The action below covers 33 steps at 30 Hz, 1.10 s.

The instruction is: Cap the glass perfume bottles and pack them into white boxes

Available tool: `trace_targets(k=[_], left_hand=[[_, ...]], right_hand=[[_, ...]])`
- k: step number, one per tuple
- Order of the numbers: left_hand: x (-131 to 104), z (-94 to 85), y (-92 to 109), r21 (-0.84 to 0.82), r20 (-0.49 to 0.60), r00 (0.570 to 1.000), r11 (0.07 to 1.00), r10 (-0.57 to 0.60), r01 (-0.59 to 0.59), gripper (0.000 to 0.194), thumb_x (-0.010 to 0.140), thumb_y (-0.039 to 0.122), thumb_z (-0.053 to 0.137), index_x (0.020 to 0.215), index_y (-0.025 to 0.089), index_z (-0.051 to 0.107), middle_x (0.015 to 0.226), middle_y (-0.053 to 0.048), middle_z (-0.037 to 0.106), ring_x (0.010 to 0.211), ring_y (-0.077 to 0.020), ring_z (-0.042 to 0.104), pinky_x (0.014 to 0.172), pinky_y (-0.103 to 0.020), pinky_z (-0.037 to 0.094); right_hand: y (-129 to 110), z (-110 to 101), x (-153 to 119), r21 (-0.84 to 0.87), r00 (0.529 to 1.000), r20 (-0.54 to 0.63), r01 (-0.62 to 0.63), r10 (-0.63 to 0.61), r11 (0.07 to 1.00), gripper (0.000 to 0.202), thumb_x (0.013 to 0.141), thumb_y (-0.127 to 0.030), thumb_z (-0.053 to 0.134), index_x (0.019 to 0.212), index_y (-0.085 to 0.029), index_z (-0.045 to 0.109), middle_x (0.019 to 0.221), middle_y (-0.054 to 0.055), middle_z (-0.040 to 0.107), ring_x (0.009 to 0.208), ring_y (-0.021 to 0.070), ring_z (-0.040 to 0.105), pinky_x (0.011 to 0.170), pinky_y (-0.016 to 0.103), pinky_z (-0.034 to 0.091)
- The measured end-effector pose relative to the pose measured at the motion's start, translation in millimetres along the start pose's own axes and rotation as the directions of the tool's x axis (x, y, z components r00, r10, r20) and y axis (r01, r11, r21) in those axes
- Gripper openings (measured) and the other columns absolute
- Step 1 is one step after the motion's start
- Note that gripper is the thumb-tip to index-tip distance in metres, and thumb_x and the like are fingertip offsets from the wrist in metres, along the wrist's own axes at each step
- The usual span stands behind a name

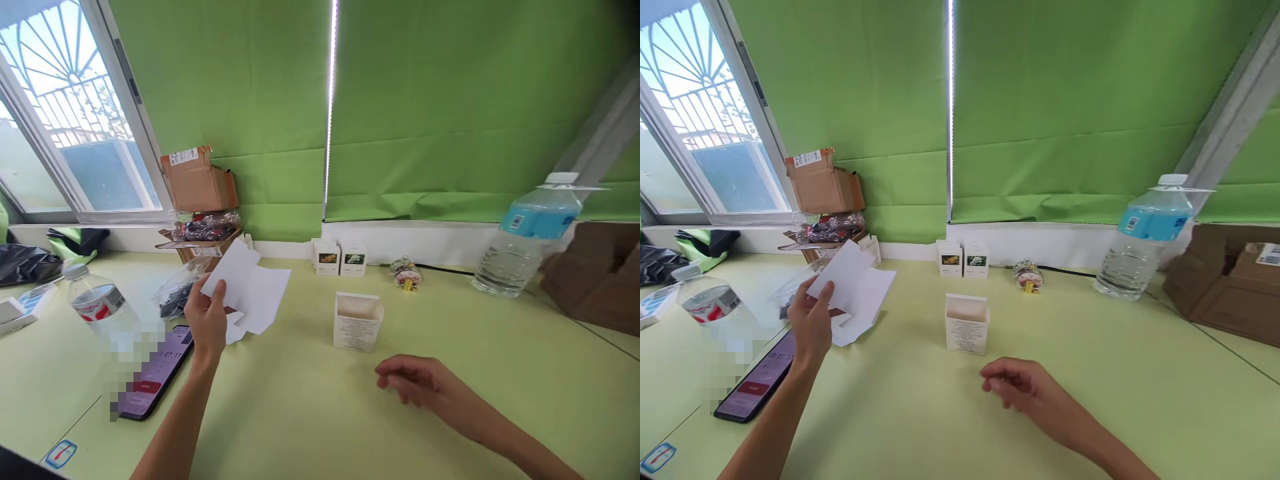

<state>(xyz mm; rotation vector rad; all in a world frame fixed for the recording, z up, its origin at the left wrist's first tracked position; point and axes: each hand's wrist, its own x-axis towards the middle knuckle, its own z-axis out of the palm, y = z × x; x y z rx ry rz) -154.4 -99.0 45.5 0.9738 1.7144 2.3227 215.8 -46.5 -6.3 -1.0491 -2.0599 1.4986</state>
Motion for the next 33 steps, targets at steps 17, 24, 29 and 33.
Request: trace_targets(k=[17, 24, 29, 33], left_hand=[[-118, 36.0, 23, 0.064, 0.352, 0.888, 0.939, 0.295, -0.338, 0.036, 0.083, 0.025, 0.057, 0.119, 0.028, 0.059, 0.134, -0.007, 0.053, 0.099, -0.0225, 0.063, 0.046, -0.019, 0.046], [-133, 31.0, 21, -0.133, 0.696, 0.646, 0.941, 0.313, -0.312, 0.054, 0.085, 0.056, 0.04, 0.13, 0.03, 0.051, 0.148, -0.005, 0.033, 0.13, -0.0351, 0.039, 0.079, -0.041, 0.055], [-140, 39.5, 21, -0.044, 0.711, 0.697, 0.995, 0.092, -0.086, 0.041, 0.09, 0.045, 0.04, 0.127, 0.034, 0.052, 0.152, -0.001, 0.024, 0.134, -0.0315, 0.034, 0.086, -0.039, 0.053], [-146, 48.4, 13, -0.006, 0.673, 0.734, 0.992, -0.088, 0.123, 0.053, 0.087, 0.041, 0.05, 0.138, 0.033, 0.036, 0.152, -0.007, 0.026, 0.119, -0.0261, 0.053, 0.078, -0.031, 0.056]], right_hand=[[-49, 51, -1, 0.405, 0.98, -0.138, 0.186, -0.141, 0.895, 0.04, 0.086, -0.048, 0.054, 0.109, -0.017, 0.058, 0.084, 0.006, 0.063, 0.065, 0.0145, 0.059, 0.054, 0.028, 0.051], [-49, 46, -3, 0.406, 0.969, -0.244, 0.135, -0.036, 0.904, 0.043, 0.086, -0.055, 0.049, 0.104, -0.016, 0.055, 0.063, 0.0, 0.06, 0.046, 0.0132, 0.056, 0.035, 0.021, 0.039], [-44, 38, -4, 0.382, 0.952, -0.306, 0.115, 0.008, 0.917, 0.044, 0.086, -0.059, 0.045, 0.09, -0.017, 0.056, 0.057, -0.003, 0.053, 0.042, 0.0083, 0.048, 0.034, 0.018, 0.03], [-39, 36, -3, 0.407, 0.95, -0.308, 0.08, 0.054, 0.91, 0.045, 0.084, -0.061, 0.045, 0.082, -0.018, 0.055, 0.058, -0.005, 0.047, 0.043, 0.0063, 0.042, 0.036, 0.017, 0.029]])
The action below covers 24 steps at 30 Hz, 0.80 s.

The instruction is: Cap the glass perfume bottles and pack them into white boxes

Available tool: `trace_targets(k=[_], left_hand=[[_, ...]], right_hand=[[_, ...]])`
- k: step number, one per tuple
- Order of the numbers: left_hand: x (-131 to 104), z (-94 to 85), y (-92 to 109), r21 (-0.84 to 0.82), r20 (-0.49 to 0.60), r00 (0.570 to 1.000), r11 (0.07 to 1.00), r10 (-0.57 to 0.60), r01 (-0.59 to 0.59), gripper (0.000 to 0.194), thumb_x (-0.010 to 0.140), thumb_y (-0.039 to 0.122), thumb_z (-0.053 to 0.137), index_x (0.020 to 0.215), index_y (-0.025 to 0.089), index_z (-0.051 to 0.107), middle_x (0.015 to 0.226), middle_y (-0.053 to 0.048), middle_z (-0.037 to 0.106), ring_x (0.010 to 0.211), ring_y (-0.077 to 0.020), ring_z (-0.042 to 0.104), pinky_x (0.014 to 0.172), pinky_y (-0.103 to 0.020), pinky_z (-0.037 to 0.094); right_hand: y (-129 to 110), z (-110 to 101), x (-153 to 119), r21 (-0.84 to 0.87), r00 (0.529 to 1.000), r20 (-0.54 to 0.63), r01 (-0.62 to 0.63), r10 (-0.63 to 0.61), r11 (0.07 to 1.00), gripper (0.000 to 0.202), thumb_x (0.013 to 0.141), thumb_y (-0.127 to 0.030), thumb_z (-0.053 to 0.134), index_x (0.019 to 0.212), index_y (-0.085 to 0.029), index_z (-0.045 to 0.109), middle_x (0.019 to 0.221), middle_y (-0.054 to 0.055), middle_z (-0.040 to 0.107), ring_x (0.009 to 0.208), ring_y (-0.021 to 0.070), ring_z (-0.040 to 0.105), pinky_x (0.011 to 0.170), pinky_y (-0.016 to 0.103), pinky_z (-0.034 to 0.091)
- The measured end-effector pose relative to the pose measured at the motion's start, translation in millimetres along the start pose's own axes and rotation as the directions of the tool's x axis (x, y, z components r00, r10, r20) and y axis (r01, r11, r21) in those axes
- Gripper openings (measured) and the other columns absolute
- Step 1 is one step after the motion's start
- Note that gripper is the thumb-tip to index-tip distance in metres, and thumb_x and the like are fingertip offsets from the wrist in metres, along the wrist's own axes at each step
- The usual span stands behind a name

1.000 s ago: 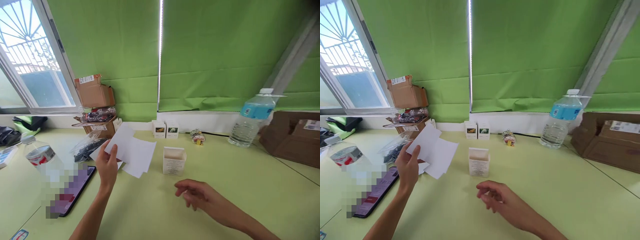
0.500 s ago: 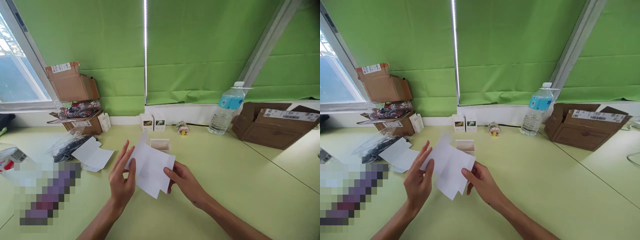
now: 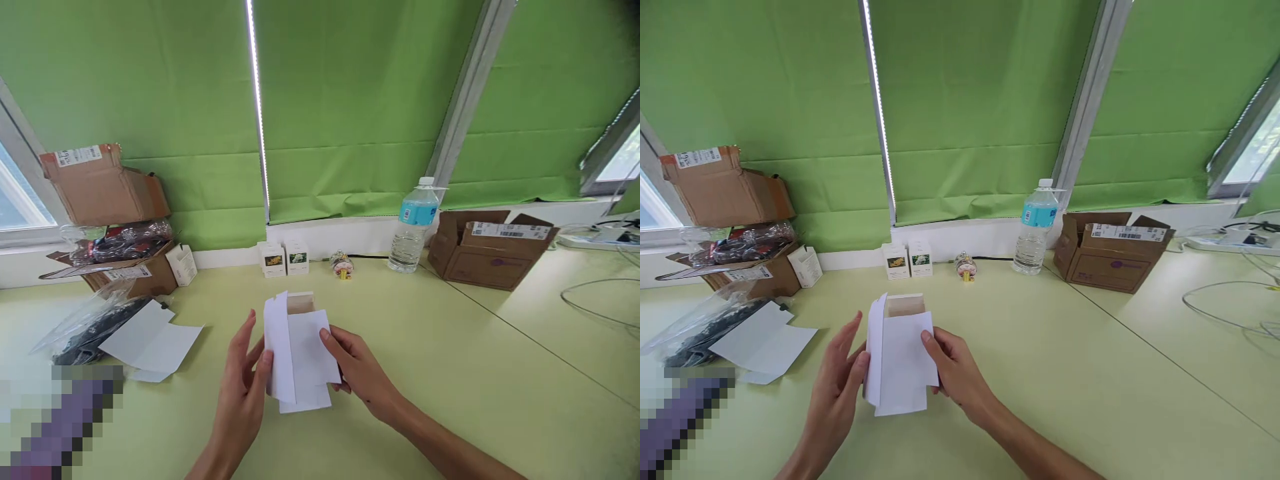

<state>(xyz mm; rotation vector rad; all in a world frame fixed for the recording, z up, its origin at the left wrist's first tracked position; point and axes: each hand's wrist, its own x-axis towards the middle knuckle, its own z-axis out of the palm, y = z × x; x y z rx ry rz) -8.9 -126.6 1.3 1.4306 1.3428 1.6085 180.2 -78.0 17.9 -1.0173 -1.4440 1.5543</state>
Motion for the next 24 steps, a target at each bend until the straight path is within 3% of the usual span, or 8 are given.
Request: trace_targets(k=[4, 7, 9, 18, 24], left_hand=[[-2, 8.7, -9, -0.034, 0.092, 0.988, 0.992, -0.122, 0.125, 0.06, 0.087, 0.045, 0.048, 0.141, 0.03, 0.026, 0.142, -0.009, 0.044, 0.115, -0.0229, 0.056, 0.078, -0.029, 0.055], [-4, 12.6, -13, -0.022, 0.107, 0.99, 0.995, -0.097, 0.1, 0.055, 0.087, 0.044, 0.049, 0.137, 0.028, 0.033, 0.139, -0.008, 0.046, 0.124, -0.0237, 0.048, 0.086, -0.029, 0.052], [-6, 13.5, -15, -0.024, 0.108, 0.99, 0.995, -0.09, 0.093, 0.054, 0.086, 0.044, 0.051, 0.135, 0.028, 0.035, 0.138, -0.008, 0.046, 0.123, -0.0246, 0.049, 0.082, -0.029, 0.054], [-10, 16.3, -9, -0.05, 0.152, 0.97, 0.979, -0.187, 0.197, 0.063, 0.078, 0.045, 0.062, 0.13, 0.026, 0.032, 0.116, -0.009, 0.062, 0.078, -0.0187, 0.067, 0.064, -0.03, 0.055], [-4, 6.8, -17, 0.014, 0.319, 0.943, 0.995, -0.093, 0.094, 0.06, 0.074, 0.046, 0.066, 0.123, 0.024, 0.039, 0.107, -0.008, 0.066, 0.082, -0.0204, 0.066, 0.064, -0.028, 0.053]], right_hand=[[6, 2, 0, -0.041, 0.999, 0.013, 0.049, -0.049, 0.998, 0.048, 0.085, -0.064, 0.041, 0.079, -0.018, 0.054, 0.055, -0.005, 0.047, 0.041, 0.0075, 0.043, 0.036, 0.019, 0.032], [8, 4, -1, -0.051, 0.994, 0.029, 0.106, -0.105, 0.993, 0.051, 0.086, -0.065, 0.036, 0.074, -0.018, 0.052, 0.054, -0.004, 0.047, 0.042, 0.0088, 0.046, 0.037, 0.02, 0.035], [7, 5, -2, -0.052, 0.99, 0.045, 0.139, -0.137, 0.989, 0.052, 0.086, -0.065, 0.035, 0.074, -0.017, 0.053, 0.056, -0.003, 0.047, 0.043, 0.0087, 0.046, 0.039, 0.021, 0.037], [3, 2, -4, -0.051, 0.982, 0.103, 0.163, -0.157, 0.985, 0.045, 0.088, -0.058, 0.042, 0.081, -0.017, 0.058, 0.052, -0.006, 0.04, 0.038, 0.006, 0.036, 0.035, 0.018, 0.025], [4, 4, -8, -0.124, 0.973, 0.132, 0.207, -0.19, 0.97, 0.034, 0.077, -0.048, 0.065, 0.089, -0.016, 0.064, 0.066, -0.003, 0.052, 0.048, 0.0067, 0.041, 0.041, 0.019, 0.034]])
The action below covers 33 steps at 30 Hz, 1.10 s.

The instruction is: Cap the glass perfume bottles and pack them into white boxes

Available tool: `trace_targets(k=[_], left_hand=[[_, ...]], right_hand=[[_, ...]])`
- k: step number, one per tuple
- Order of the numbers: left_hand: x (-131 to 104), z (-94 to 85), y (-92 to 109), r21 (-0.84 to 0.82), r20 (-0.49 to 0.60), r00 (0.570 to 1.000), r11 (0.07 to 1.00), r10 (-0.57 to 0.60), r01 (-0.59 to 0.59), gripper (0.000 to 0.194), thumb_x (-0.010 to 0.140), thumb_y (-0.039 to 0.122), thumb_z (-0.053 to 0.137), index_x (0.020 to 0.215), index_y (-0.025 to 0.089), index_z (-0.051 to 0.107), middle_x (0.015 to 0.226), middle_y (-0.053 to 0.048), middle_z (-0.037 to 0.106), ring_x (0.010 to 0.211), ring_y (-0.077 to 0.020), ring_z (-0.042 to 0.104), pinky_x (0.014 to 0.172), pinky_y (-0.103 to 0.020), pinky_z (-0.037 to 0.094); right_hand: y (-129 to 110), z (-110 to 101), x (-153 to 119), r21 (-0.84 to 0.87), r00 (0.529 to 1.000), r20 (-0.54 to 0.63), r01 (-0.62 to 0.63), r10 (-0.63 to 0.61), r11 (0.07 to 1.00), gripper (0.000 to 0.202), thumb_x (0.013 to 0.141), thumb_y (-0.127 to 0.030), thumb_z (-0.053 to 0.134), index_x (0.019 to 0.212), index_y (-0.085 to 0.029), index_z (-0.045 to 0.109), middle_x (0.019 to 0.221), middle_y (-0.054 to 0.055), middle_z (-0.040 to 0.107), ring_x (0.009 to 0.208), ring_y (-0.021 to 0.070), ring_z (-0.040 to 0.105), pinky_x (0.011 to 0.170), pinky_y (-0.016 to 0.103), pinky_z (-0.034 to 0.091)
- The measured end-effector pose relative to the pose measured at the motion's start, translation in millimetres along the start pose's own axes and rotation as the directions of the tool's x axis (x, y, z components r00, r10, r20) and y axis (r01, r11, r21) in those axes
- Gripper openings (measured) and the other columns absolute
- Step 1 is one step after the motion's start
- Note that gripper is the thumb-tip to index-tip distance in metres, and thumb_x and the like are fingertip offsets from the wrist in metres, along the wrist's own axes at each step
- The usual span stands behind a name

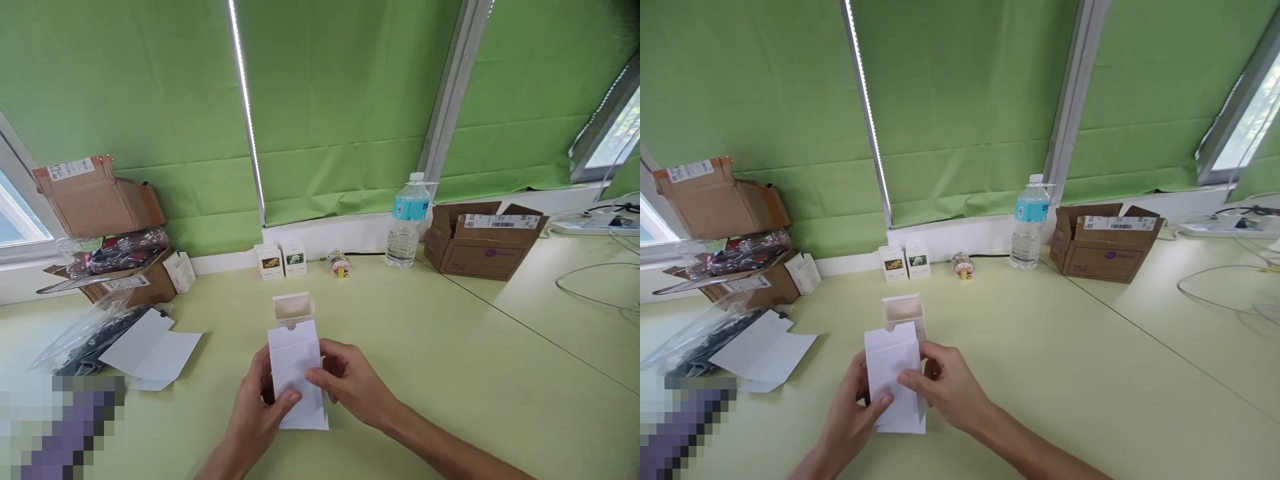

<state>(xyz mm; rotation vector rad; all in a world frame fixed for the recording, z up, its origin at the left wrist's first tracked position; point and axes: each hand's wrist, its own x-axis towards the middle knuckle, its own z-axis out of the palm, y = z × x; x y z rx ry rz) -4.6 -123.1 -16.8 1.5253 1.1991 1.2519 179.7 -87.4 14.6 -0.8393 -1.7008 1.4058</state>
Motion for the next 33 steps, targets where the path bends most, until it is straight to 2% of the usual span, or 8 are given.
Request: trace_targets(k=[6, 9, 13, 16, 19, 23, 28, 33], left_hand=[[-3, -9.6, -7, 0.174, 0.099, 0.978, 0.964, 0.185, -0.2, 0.061, 0.081, 0.063, 0.044, 0.124, 0.019, 0.045, 0.085, -0.006, 0.066, 0.062, -0.015, 0.057, 0.055, -0.026, 0.048], [1, -19.6, -1, 0.3, -0.021, 0.968, 0.925, 0.251, -0.234, 0.052, 0.088, 0.055, 0.038, 0.127, 0.022, 0.043, 0.098, -0.008, 0.063, 0.063, -0.0128, 0.055, 0.055, -0.026, 0.049], [20, -37.1, 16, 0.484, -0.234, 0.922, 0.86, 0.307, -0.163, 0.034, 0.087, 0.038, 0.051, 0.118, 0.026, 0.05, 0.118, -0.008, 0.055, 0.085, -0.0155, 0.06, 0.061, -0.026, 0.054], [41, -43.4, 28, 0.59, -0.126, 0.9, 0.761, 0.417, -0.27, 0.032, 0.085, 0.034, 0.054, 0.117, 0.027, 0.053, 0.133, -0.007, 0.046, 0.113, -0.0213, 0.052, 0.087, -0.037, 0.052], [61, -38.7, 31, 0.639, 0.026, 0.931, 0.71, 0.364, -0.295, 0.038, 0.085, 0.034, 0.055, 0.123, 0.031, 0.051, 0.144, -0.005, 0.035, 0.13, -0.025, 0.037, 0.104, -0.045, 0.038], [80, -22.3, 19, 0.54, 0.035, 0.953, 0.796, 0.302, -0.272, 0.04, 0.083, 0.03, 0.057, 0.122, 0.032, 0.052, 0.146, -0.004, 0.034, 0.133, -0.0255, 0.034, 0.106, -0.045, 0.034], [82, -8.6, 5, 0.262, -0.017, 0.984, 0.95, 0.179, -0.169, 0.035, 0.082, 0.029, 0.056, 0.116, 0.027, 0.052, 0.121, -0.005, 0.058, 0.104, -0.0204, 0.059, 0.089, -0.036, 0.048], [75, -7.4, 2, 0.146, -0.05, 0.986, 0.978, 0.16, -0.151, 0.041, 0.078, 0.03, 0.06, 0.118, 0.026, 0.048, 0.115, -0.004, 0.059, 0.091, -0.017, 0.062, 0.083, -0.033, 0.049]], right_hand=[[5, -1, 1, -0.005, 0.999, 0.018, -0.037, 0.037, 0.999, 0.028, 0.078, -0.041, 0.065, 0.085, -0.015, 0.063, 0.069, -0.001, 0.055, 0.055, 0.0082, 0.046, 0.045, 0.018, 0.038], [-2, -10, 2, -0.038, 0.999, -0.027, -0.037, 0.036, 0.999, 0.027, 0.08, -0.041, 0.064, 0.085, -0.014, 0.062, 0.067, -0.001, 0.055, 0.052, 0.0077, 0.046, 0.043, 0.019, 0.039], [-14, -33, 5, -0.075, 0.989, -0.149, -0.001, -0.01, 0.997, 0.03, 0.081, -0.044, 0.062, 0.084, -0.015, 0.062, 0.061, -0.002, 0.052, 0.048, 0.0079, 0.046, 0.041, 0.019, 0.037], [-20, -51, 8, -0.064, 0.971, -0.236, 0.03, -0.044, 0.998, 0.031, 0.081, -0.046, 0.061, 0.083, -0.015, 0.062, 0.058, -0.002, 0.052, 0.047, 0.0086, 0.046, 0.04, 0.02, 0.037], [-20, -62, 11, -0.048, 0.953, -0.296, 0.048, -0.061, 0.998, 0.031, 0.081, -0.046, 0.062, 0.08, -0.015, 0.062, 0.055, -0.002, 0.051, 0.047, 0.0088, 0.046, 0.041, 0.02, 0.037], [-17, -65, 11, -0.021, 0.952, -0.3, 0.054, -0.058, 0.998, 0.032, 0.08, -0.047, 0.062, 0.081, -0.015, 0.062, 0.055, -0.002, 0.051, 0.046, 0.0085, 0.046, 0.039, 0.02, 0.036], [-16, -61, 9, 0.019, 0.956, -0.285, 0.084, -0.075, 0.996, 0.03, 0.081, -0.044, 0.063, 0.084, -0.014, 0.063, 0.058, -0.001, 0.053, 0.046, 0.0086, 0.048, 0.039, 0.02, 0.037], [-28, -56, 26, 0.075, 0.943, -0.295, 0.185, -0.155, 0.98, 0.027, 0.081, -0.042, 0.063, 0.082, -0.015, 0.062, 0.055, -0.001, 0.055, 0.046, 0.0098, 0.05, 0.041, 0.022, 0.04]])
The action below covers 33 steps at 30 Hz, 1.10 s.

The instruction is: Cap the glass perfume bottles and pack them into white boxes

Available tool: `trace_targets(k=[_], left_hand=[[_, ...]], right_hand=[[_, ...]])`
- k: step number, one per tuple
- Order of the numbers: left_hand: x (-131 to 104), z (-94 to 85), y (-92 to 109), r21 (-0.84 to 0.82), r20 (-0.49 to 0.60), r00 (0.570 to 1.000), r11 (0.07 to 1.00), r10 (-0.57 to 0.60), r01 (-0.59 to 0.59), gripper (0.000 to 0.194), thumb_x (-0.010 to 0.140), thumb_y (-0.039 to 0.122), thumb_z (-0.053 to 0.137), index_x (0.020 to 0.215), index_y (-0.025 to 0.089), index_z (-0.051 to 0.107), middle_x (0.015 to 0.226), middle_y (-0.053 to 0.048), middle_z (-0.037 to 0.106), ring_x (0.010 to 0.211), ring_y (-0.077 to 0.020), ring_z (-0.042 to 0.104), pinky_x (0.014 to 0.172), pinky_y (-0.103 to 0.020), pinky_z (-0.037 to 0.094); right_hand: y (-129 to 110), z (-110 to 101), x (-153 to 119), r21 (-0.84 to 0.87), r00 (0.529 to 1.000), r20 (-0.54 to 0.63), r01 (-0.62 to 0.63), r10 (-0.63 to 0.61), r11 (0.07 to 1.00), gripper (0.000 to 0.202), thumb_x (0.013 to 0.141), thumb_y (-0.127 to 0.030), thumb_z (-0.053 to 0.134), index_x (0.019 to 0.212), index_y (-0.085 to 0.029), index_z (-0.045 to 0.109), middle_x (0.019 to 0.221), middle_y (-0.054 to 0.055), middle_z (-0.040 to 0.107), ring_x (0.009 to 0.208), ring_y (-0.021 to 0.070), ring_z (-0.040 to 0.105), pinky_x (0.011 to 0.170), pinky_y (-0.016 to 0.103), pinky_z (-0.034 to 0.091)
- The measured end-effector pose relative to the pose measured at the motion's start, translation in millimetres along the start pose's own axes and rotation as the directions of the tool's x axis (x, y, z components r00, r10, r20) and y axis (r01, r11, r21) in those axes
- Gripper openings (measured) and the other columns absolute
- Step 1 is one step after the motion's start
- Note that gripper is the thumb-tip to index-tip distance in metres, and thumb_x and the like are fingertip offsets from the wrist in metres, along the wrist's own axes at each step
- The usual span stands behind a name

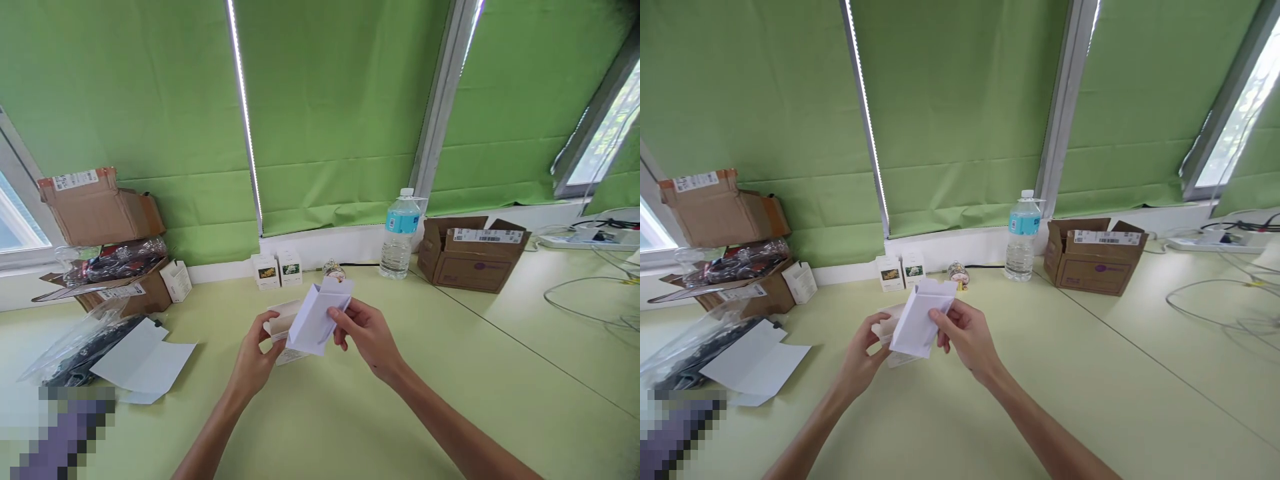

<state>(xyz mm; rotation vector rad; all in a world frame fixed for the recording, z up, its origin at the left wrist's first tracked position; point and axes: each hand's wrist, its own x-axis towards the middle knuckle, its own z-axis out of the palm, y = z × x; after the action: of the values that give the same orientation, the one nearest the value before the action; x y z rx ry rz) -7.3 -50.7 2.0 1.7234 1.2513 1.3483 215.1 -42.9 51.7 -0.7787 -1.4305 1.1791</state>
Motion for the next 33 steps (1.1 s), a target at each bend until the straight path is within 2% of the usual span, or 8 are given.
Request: trace_targets(k=[5, 9, 15, 18, 21, 25, 30, 33], left_hand=[[-1, 1.7, -2, -0.098, -0.006, 0.997, 0.993, -0.071, 0.07, 0.048, 0.077, 0.033, 0.063, 0.12, 0.023, 0.044, 0.114, -0.006, 0.061, 0.094, -0.0193, 0.063, 0.085, -0.034, 0.048], [-2, 3.2, -3, -0.134, -0.01, 0.995, 0.986, -0.1, 0.098, 0.056, 0.076, 0.037, 0.065, 0.124, 0.022, 0.041, 0.111, -0.007, 0.064, 0.095, -0.0211, 0.064, 0.086, -0.037, 0.047], [-2, 3.5, -6, -0.122, 0.004, 0.998, 0.991, -0.056, 0.056, 0.05, 0.079, 0.034, 0.062, 0.123, 0.023, 0.04, 0.115, -0.007, 0.06, 0.095, -0.0189, 0.063, 0.09, -0.038, 0.046], [-3, 5.0, -6, -0.097, -0.021, 0.999, 0.994, -0.041, 0.039, 0.053, 0.08, 0.035, 0.061, 0.125, 0.024, 0.036, 0.113, -0.007, 0.06, 0.092, -0.0186, 0.064, 0.089, -0.039, 0.047], [-7, 7.2, -6, -0.052, -0.072, 0.997, 0.998, -0.024, 0.021, 0.059, 0.08, 0.035, 0.061, 0.128, 0.025, 0.029, 0.107, -0.006, 0.061, 0.091, -0.0188, 0.065, 0.089, -0.041, 0.046], [-11, 7.8, -8, 0.038, -0.099, 0.995, 0.999, -0.005, 0.009, 0.05, 0.081, 0.036, 0.06, 0.121, 0.025, 0.032, 0.106, -0.007, 0.061, 0.094, -0.0209, 0.065, 0.085, -0.04, 0.047], [-9, 5.5, -7, 0.07, -0.048, 0.999, 0.997, 0.016, -0.013, 0.039, 0.083, 0.036, 0.056, 0.114, 0.025, 0.037, 0.105, -0.005, 0.063, 0.095, -0.0198, 0.065, 0.084, -0.038, 0.048], [-7, 4.2, -6, 0.098, -0.041, 0.999, 0.995, 0.03, -0.026, 0.033, 0.084, 0.037, 0.055, 0.111, 0.024, 0.041, 0.102, -0.004, 0.063, 0.095, -0.0188, 0.065, 0.087, -0.037, 0.048]], right_hand=[[-7, 14, 34, 0.038, 0.994, 0.083, 0.071, -0.074, 0.997, 0.028, 0.079, -0.042, 0.065, 0.085, -0.015, 0.063, 0.059, 0.001, 0.059, 0.05, 0.0124, 0.054, 0.044, 0.025, 0.044], [5, 21, 52, 0.055, 0.991, 0.097, 0.089, -0.094, 0.994, 0.03, 0.079, -0.044, 0.065, 0.085, -0.014, 0.062, 0.058, 0.001, 0.059, 0.05, 0.0122, 0.054, 0.047, 0.026, 0.046], [27, 15, 58, -0.081, 0.99, 0.124, 0.075, -0.065, 0.994, 0.034, 0.078, -0.046, 0.064, 0.094, -0.016, 0.064, 0.068, 0.001, 0.06, 0.052, 0.0094, 0.048, 0.044, 0.022, 0.037], [22, 10, 59, -0.189, 0.987, 0.143, 0.103, -0.077, 0.977, 0.035, 0.079, -0.046, 0.062, 0.097, -0.017, 0.066, 0.082, 0.003, 0.065, 0.06, 0.0107, 0.051, 0.049, 0.022, 0.038], [12, 7, 62, -0.278, 0.971, 0.229, 0.135, -0.071, 0.951, 0.033, 0.079, -0.046, 0.061, 0.094, -0.017, 0.068, 0.089, 0.005, 0.067, 0.066, 0.0124, 0.053, 0.055, 0.023, 0.041], [3, 2, 66, -0.372, 0.943, 0.33, 0.174, -0.045, 0.912, 0.032, 0.079, -0.044, 0.06, 0.092, -0.016, 0.069, 0.083, 0.004, 0.067, 0.062, 0.012, 0.05, 0.053, 0.023, 0.04], [3, -4, 71, -0.373, 0.936, 0.352, 0.162, -0.023, 0.914, 0.032, 0.079, -0.043, 0.06, 0.094, -0.016, 0.069, 0.074, 0.003, 0.064, 0.057, 0.0108, 0.047, 0.047, 0.021, 0.037], [2, -3, 73, -0.409, 0.928, 0.372, 0.197, -0.034, 0.891, 0.028, 0.079, -0.041, 0.06, 0.092, -0.017, 0.07, 0.074, 0.002, 0.064, 0.057, 0.0107, 0.047, 0.049, 0.021, 0.037]])
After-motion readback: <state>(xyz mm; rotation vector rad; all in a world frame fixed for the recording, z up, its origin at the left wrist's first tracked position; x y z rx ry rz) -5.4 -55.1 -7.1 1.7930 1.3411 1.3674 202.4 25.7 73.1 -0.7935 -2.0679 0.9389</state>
